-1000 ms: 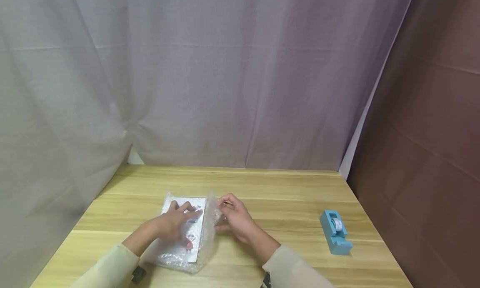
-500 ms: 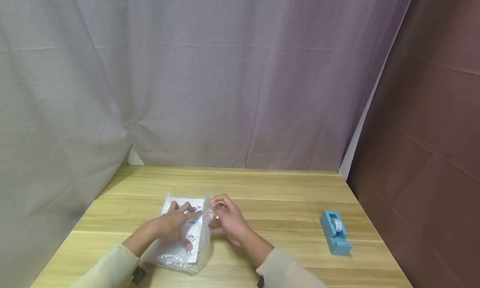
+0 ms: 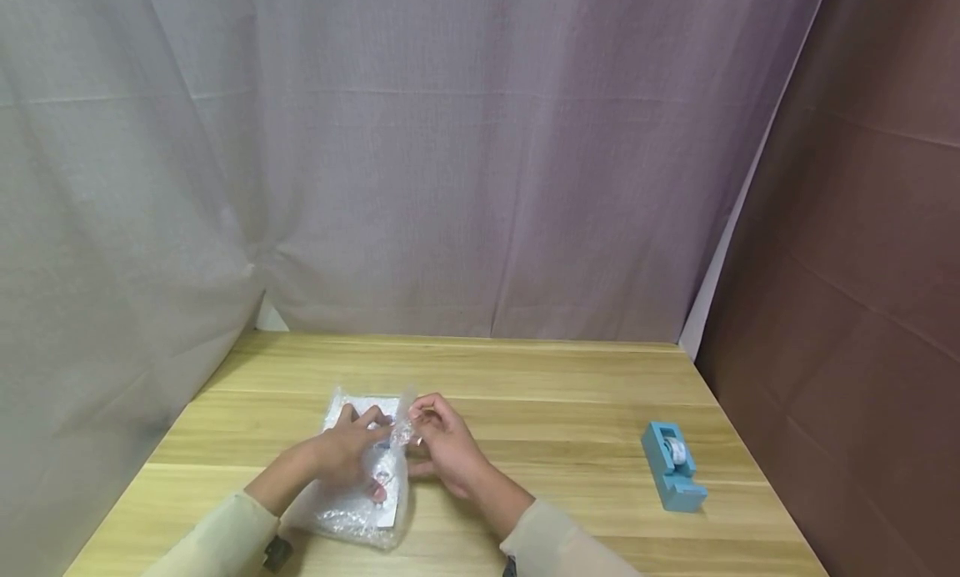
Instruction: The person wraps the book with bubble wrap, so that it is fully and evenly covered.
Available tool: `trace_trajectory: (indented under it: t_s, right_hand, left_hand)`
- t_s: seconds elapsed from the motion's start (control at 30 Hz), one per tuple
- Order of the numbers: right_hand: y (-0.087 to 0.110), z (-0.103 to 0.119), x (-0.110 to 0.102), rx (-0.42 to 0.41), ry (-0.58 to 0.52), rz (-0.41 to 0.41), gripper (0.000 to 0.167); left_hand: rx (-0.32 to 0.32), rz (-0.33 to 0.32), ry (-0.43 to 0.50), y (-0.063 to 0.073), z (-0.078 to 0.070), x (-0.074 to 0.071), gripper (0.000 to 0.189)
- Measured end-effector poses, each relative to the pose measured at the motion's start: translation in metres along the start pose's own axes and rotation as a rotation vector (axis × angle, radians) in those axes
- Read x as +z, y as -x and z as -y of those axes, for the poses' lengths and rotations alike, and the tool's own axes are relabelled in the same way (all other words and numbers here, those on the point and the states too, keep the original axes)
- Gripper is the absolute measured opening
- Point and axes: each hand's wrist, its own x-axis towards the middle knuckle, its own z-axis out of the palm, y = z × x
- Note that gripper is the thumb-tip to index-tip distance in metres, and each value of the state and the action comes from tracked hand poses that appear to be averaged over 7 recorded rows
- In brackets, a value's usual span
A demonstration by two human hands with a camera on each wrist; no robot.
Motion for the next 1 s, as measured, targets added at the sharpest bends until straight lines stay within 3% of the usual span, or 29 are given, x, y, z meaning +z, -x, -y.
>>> trace_trajectory:
  t_s: [0.6,0.8,1.0]
  right_hand:
    - [-0.003,-0.003,0.012,0.002,-0.009,-0.038,0.029]
    - [-0.004,-0.003,0.014,0.005,0.004,-0.036,0.03]
    - [-0.002,-0.001,0.016,0.009,0.041,-0.005,0.035]
  left_hand:
    - [-0.028,0.004,-0.01,-0.001,0.0,0.001,0.107]
    - [0.005,-0.023,0.008,0.0,0.004,0.003,0.111]
    - [-0.02,-0.063,0.091,0.003,0.007,0.004,0.107]
